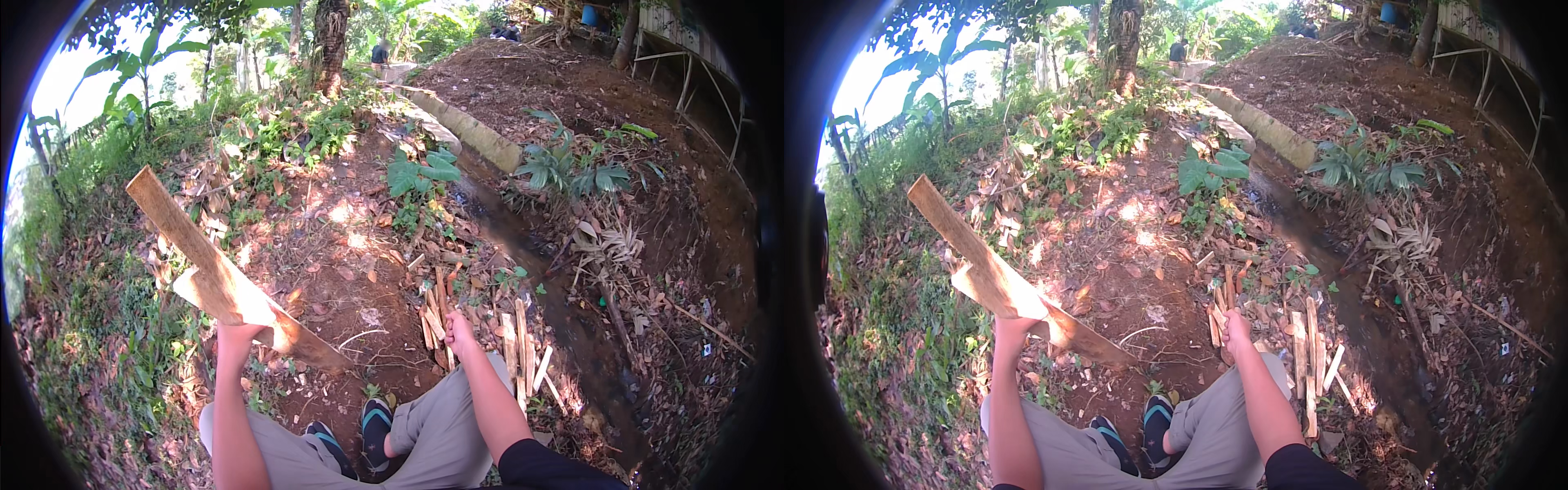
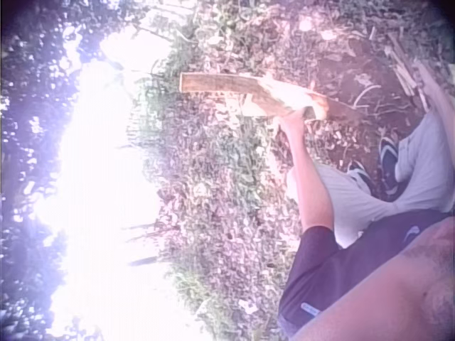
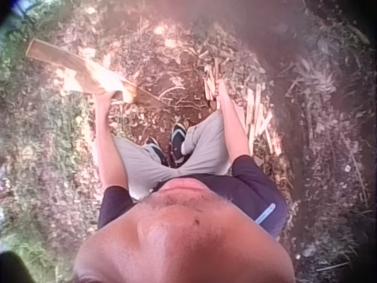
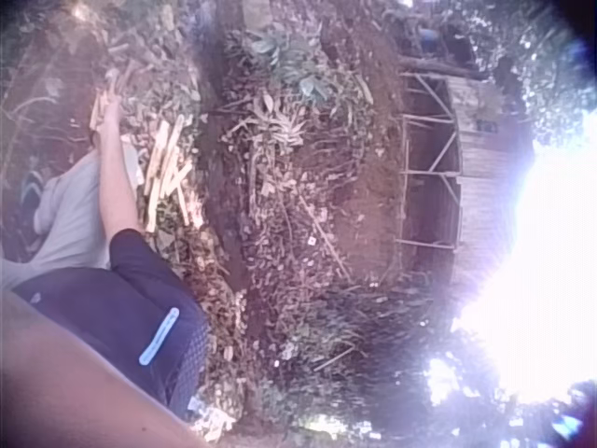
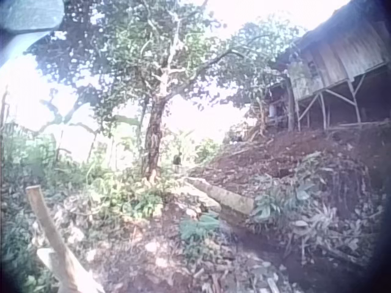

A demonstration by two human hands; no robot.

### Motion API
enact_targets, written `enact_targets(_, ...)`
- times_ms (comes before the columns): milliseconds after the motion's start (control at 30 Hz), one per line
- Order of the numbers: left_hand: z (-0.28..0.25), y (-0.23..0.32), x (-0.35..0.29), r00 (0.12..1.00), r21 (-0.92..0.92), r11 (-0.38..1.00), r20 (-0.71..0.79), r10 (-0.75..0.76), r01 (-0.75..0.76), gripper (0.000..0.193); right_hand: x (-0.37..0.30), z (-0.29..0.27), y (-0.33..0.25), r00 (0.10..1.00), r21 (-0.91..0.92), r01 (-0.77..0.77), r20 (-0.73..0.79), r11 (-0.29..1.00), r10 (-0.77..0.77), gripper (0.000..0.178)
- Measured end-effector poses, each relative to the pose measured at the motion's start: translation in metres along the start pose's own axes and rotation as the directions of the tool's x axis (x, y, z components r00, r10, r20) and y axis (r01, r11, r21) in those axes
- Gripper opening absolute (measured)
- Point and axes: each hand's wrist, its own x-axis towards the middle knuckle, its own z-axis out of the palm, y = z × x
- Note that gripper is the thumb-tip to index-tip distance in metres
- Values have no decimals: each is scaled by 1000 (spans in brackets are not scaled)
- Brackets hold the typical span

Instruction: The person sits on the ground and uses a knife to shave thin strips from a piece of wood held in their left hand. They repeatedly scrape the blade along the wood's surface to remove bark and create shavings.

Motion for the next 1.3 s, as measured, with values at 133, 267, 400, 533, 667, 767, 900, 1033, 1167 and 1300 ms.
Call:
enact_targets(133, 2, 5, -1, 1000, 4, 1000, 15, -17, 17, 34, -4, 2, -1, 1000, -32, 17, -13, 999, -17, 23)
enact_targets(267, 0, 5, -1, 999, 2, 1000, 23, -26, 26, 32, -7, 4, 0, 999, -35, 40, -6, 999, -41, 22)
enact_targets(400, 1, 6, -1, 999, -10, 1000, 15, -28, 28, 30, -4, 3, 0, 999, -31, 46, 3, 998, -46, 21)
enact_targets(533, 3, 13, -4, 999, 5, 1000, 24, -28, 28, 29, -1, 0, 1, 998, -44, 55, 10, 998, -55, 20)
enact_targets(667, 0, 10, -3, 999, 1, 999, 29, -32, 32, 28, -1, 5, 3, 998, -90, 54, 24, 994, -52, 18)
enact_targets(767, 5, 10, -3, 999, -8, 999, 31, -42, 42, 27, 4, -1, 5, 996, -164, 85, 9, 983, -84, 17)
enact_targets(900, 0, 6, -2, 999, -2, 999, 2, -41, 41, 27, -11, 13, 4, 994, -182, 92, 66, 979, -81, 17)
enact_targets(1033, 1, 8, -3, 998, 0, 998, 12, -69, 69, 29, -14, 14, 2, 993, -219, 105, 70, 970, -92, 18)
enact_targets(1167, 5, 11, -3, 999, -18, 999, 15, -45, 45, 29, -9, 8, 2, 992, -233, 111, 92, 966, -91, 20)
enact_targets(1300, 4, 12, -4, 999, -22, 999, 8, -35, 35, 29, -13, 13, 2, 992, -235, 106, 85, 966, -88, 21)
